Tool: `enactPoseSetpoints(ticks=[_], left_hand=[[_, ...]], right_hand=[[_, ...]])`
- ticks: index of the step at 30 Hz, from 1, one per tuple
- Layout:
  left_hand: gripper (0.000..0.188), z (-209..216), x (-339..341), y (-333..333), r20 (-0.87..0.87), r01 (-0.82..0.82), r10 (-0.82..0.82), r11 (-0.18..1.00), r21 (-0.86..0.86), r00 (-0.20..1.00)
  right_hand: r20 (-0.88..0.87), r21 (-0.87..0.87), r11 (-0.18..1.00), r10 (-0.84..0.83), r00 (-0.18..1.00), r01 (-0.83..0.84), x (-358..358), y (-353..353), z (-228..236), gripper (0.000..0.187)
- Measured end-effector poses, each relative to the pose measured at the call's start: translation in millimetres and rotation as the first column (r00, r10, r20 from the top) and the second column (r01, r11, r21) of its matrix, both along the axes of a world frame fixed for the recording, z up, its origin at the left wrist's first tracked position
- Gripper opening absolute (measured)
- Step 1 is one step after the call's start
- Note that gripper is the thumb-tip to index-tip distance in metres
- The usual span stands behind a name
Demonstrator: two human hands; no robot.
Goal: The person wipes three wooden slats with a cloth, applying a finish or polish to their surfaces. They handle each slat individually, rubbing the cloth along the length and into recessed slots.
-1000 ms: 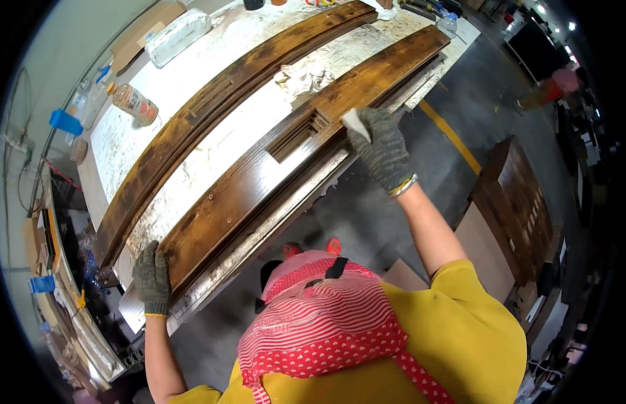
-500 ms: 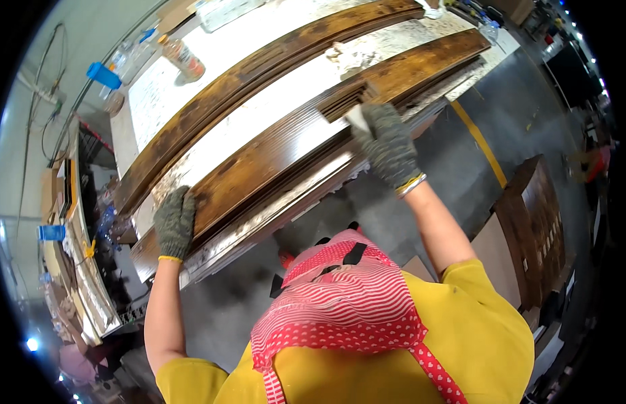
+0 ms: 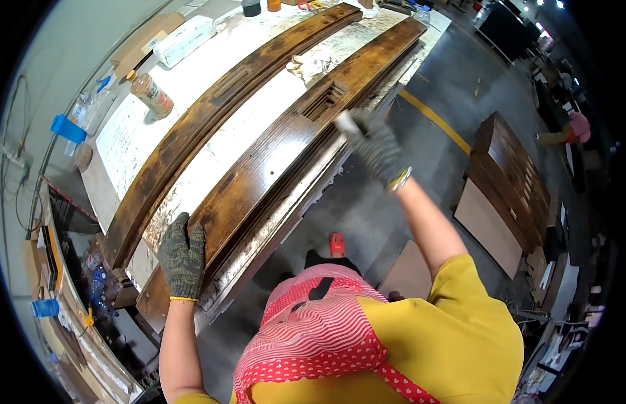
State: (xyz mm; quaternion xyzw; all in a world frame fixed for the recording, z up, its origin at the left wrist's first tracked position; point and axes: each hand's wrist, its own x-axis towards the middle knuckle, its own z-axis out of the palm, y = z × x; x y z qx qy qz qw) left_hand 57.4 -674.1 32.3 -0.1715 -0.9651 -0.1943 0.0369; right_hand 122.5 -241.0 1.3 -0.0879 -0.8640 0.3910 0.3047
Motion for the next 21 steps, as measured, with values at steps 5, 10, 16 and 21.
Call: enactPoseSetpoints(ticks=[5, 10, 16, 21], left_hand=[[0.043, -1, 0, 0, -0.028, 0.012, -0.012, 1.0, -0.008, 1.0], [0.039, -1, 0, 4, -0.066, 0.034, -0.035, 0.999, -0.016, 0.997], [0.037, 0, 1, 5, -0.067, 0.033, -0.035, 0.999, -0.034, 0.997], [0.036, -2, -1, 5, -0.046, 0.032, -0.032, 0.999, -0.006, 0.998]], right_hand=[[-0.003, 0.26, 0.944, -0.208, 0.978, 0.202, -31, 88, -3, 0.038], [-0.015, 0.376, 0.894, -0.258, 0.966, 0.244, -64, 141, -4, 0.039], [0.032, 0.476, 0.863, -0.21, 0.977, 0.169, -54, 123, 0, 0.042], [0.059, 0.32, 0.944, -0.098, 0.993, 0.074, -28, 51, 5, 0.041]])
